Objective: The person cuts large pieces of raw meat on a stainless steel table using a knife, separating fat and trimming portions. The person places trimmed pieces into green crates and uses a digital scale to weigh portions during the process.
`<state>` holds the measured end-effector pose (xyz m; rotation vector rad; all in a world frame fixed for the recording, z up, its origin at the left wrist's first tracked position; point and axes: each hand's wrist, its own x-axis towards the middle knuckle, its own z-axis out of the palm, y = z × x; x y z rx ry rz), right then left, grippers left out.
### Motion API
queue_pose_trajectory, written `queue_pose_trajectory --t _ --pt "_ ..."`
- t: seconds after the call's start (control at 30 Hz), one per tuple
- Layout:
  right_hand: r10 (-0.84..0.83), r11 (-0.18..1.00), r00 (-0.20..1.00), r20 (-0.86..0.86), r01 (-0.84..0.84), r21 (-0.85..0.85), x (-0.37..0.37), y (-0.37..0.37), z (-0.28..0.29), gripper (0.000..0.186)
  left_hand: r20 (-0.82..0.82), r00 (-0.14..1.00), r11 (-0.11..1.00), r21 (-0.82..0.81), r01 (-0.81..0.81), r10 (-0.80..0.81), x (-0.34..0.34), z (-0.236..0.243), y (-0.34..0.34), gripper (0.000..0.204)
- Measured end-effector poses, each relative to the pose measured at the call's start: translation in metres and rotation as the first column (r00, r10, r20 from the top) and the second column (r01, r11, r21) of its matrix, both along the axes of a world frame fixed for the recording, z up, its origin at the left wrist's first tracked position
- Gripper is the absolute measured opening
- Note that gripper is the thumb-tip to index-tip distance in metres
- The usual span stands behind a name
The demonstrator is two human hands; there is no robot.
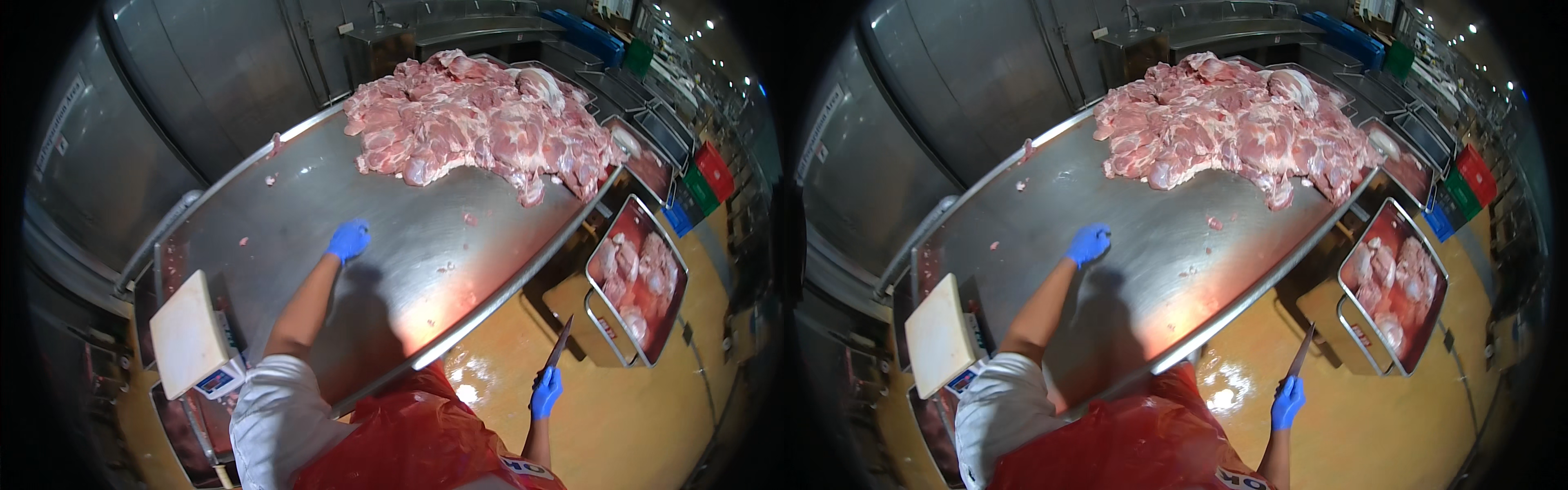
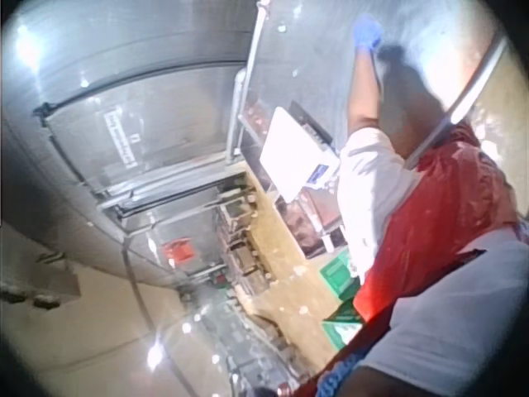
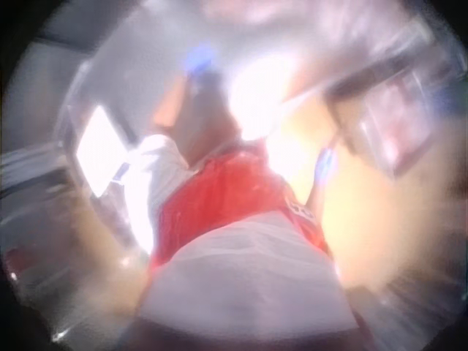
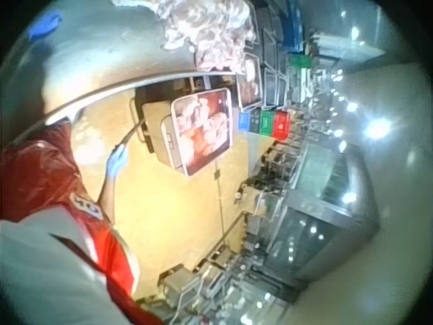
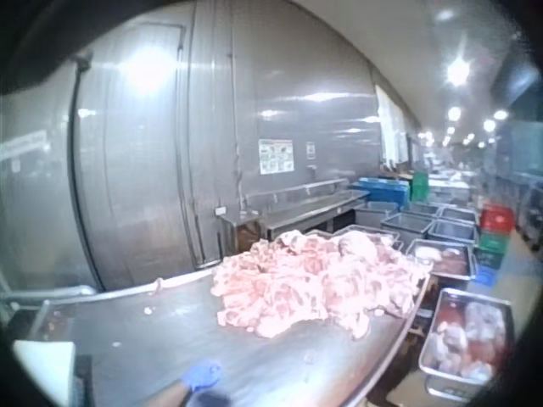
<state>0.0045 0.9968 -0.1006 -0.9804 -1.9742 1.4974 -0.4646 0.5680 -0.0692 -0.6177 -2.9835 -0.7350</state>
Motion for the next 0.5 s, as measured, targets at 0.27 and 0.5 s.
queue_pose_trajectory --t 0.27,0.5 --pt "-0.149 0.971 0.917 0.371 0.065 0.230 0.017 0.091 0.002 0.034 -0.114 0.965 0.957 0.201 -0.210 0.236 -0.317 -0.035 0.046 0.060" --pt "-0.198 0.980 0.607 0.770 0.144 0.139 0.093 0.125 0.050 0.031 0.174 0.935 0.940 -0.207 -0.271 0.308 -0.437 -0.009 0.122 0.078"
